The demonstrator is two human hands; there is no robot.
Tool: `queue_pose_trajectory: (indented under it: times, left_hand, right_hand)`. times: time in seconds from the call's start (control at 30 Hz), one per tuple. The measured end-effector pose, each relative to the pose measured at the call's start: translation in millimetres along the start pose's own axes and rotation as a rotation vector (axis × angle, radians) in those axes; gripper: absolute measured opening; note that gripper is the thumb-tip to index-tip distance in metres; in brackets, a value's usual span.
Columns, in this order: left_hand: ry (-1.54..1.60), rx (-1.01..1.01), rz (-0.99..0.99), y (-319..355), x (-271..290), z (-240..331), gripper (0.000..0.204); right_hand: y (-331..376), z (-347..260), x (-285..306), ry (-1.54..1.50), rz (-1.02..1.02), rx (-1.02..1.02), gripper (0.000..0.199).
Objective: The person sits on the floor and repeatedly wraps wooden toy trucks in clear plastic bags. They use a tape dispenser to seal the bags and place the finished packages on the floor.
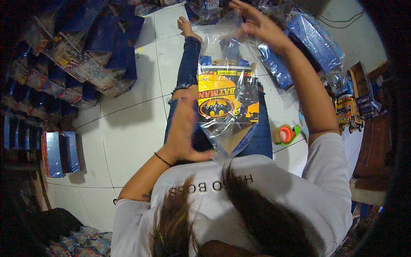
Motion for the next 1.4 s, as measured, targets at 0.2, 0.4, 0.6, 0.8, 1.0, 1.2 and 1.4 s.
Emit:
queue_pose_trajectory:
  times: [0.2, 0.4, 0.6, 0.8, 1.0, 1.2, 1.4]
  left_hand:
    - [-0.409, -0.089, -0.343, -9.9, -45.3, 24.2, 0.117]
    - [-0.568, -0.069, -0.261, -16.6, -37.2, 31.4, 0.111]
    - [-0.548, -0.069, -0.305, -20.8, -49.4, 34.1, 0.118]
    - [-0.331, -0.038, -0.337, -44.7, -45.8, 41.2, 0.126]
    - [-0.351, 0.003, -0.425, -43.5, -47.6, 27.5, 0.119]
    - [-0.458, -0.106, -0.307, -33.1, -50.8, 32.9, 0.077]
    - [-0.307, -0.090, -0.364, -44.3, -45.5, 20.7, 0.114]
  right_hand:
    - [9.3, 20.6, -79.9, -0.093, -0.338, -0.206, 0.041]
    - [99.9, -35.4, -93.3, 0.448, -0.108, -0.040, 0.027]
    - [161.3, -42.9, -125.8, 0.579, -0.038, 0.046, 0.037]
    - [177.1, -59.5, -116.7, 0.478, -0.090, -0.002, 0.033]
    - [370.8, 30.7, 38.3, 0.640, 0.936, -0.179, 0.036]
    - [657.6, 276.5, 107.1, 0.419, 1.159, -1.504, 0.084]
    - [584.7, 257.9, 70.9, -0.634, 1.369, -1.047, 0.044]
Point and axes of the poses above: each hand's wrist, its own y-axis away from the middle knuckle, its own x-axis out of the back of the hand, z = x × y, the point moved 10 cm from there along -y, towards the middle knuckle, and after that the axes turned 8 degrees about -y, right-handed, at the moved point
